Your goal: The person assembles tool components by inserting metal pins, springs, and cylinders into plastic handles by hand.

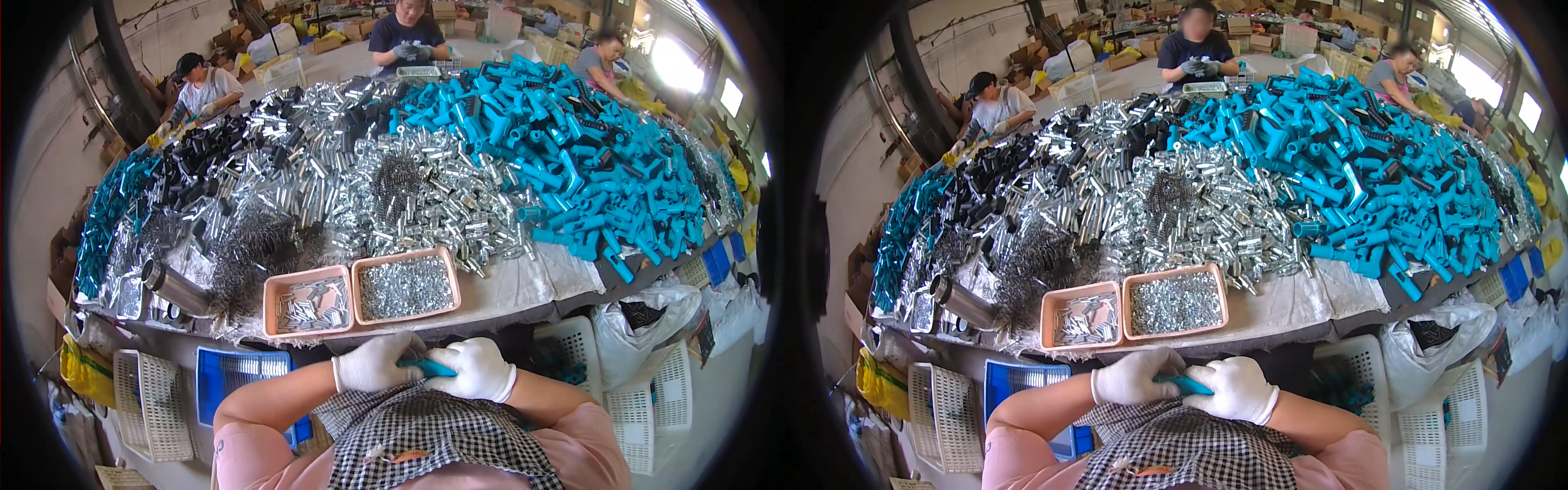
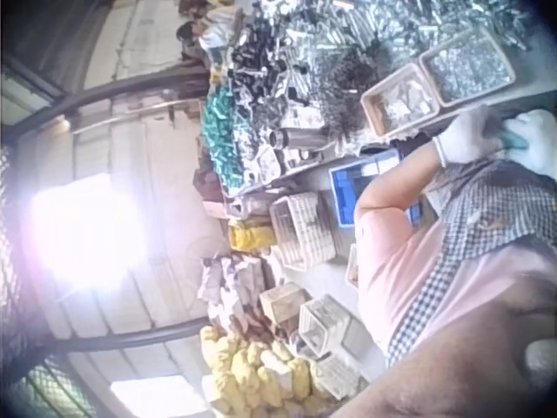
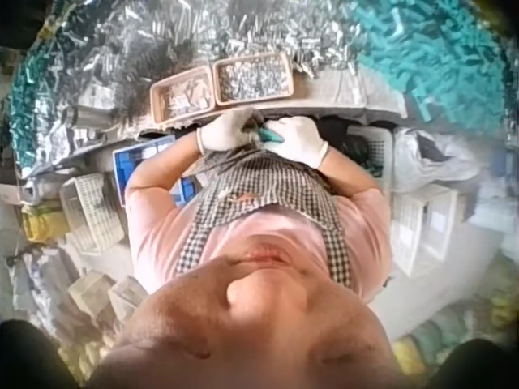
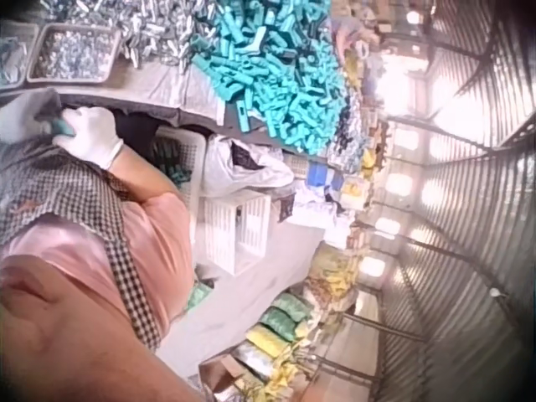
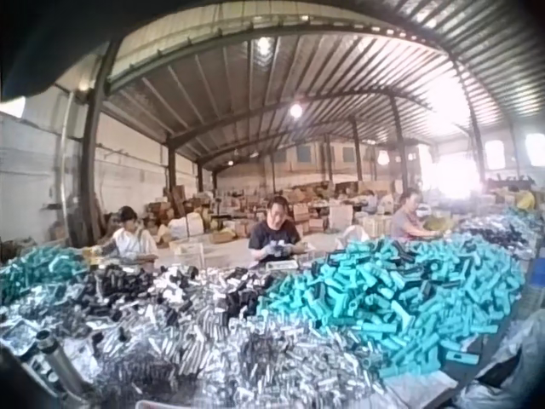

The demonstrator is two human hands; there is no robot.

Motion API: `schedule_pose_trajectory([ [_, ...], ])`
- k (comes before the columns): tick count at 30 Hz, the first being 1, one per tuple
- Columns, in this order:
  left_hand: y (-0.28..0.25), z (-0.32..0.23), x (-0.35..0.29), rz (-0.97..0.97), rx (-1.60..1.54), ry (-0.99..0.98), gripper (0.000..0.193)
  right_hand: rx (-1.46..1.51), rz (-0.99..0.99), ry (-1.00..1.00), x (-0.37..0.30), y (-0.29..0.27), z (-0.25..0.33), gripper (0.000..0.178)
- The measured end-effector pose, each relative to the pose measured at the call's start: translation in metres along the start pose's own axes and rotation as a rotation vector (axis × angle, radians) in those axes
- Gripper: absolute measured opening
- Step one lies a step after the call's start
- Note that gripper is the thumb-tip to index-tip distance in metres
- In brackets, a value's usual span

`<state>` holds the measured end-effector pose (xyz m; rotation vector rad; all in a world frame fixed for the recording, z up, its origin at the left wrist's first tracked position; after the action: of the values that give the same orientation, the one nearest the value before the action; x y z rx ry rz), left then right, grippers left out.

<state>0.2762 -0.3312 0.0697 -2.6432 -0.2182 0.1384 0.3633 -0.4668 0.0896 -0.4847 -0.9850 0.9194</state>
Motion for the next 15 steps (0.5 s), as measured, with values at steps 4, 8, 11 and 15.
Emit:
schedule_pose_trajectory([
  [4, 0.001, -0.002, 0.008, 0.017, -0.022, -0.096, 0.04, -0.017, -0.053, -0.127, 0.004, -0.008, -0.002, 0.041],
  [8, 0.008, -0.013, 0.007, 0.018, 0.048, -0.047, 0.04, 0.013, -0.027, -0.088, -0.002, -0.008, -0.009, 0.038],
  [11, 0.011, -0.005, 0.011, 0.084, 0.085, -0.105, 0.046, 0.025, 0.01, -0.074, -0.01, 0.005, -0.018, 0.041],
  [15, 0.005, 0.006, 0.02, 0.116, 0.015, -0.176, 0.052, -0.017, -0.026, -0.102, -0.008, -0.001, -0.019, 0.045],
])
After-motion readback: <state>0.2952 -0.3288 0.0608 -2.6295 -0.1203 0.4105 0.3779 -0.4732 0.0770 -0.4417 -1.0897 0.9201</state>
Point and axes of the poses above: each hand's wrist, its own x-axis towards the middle knuckle, its own y-axis out of the palm, z = x × y, the point moved 6 cm from there along x, towards the middle knuckle, and after that the axes turned 13 degrees about -z, right-handed, at the moved point
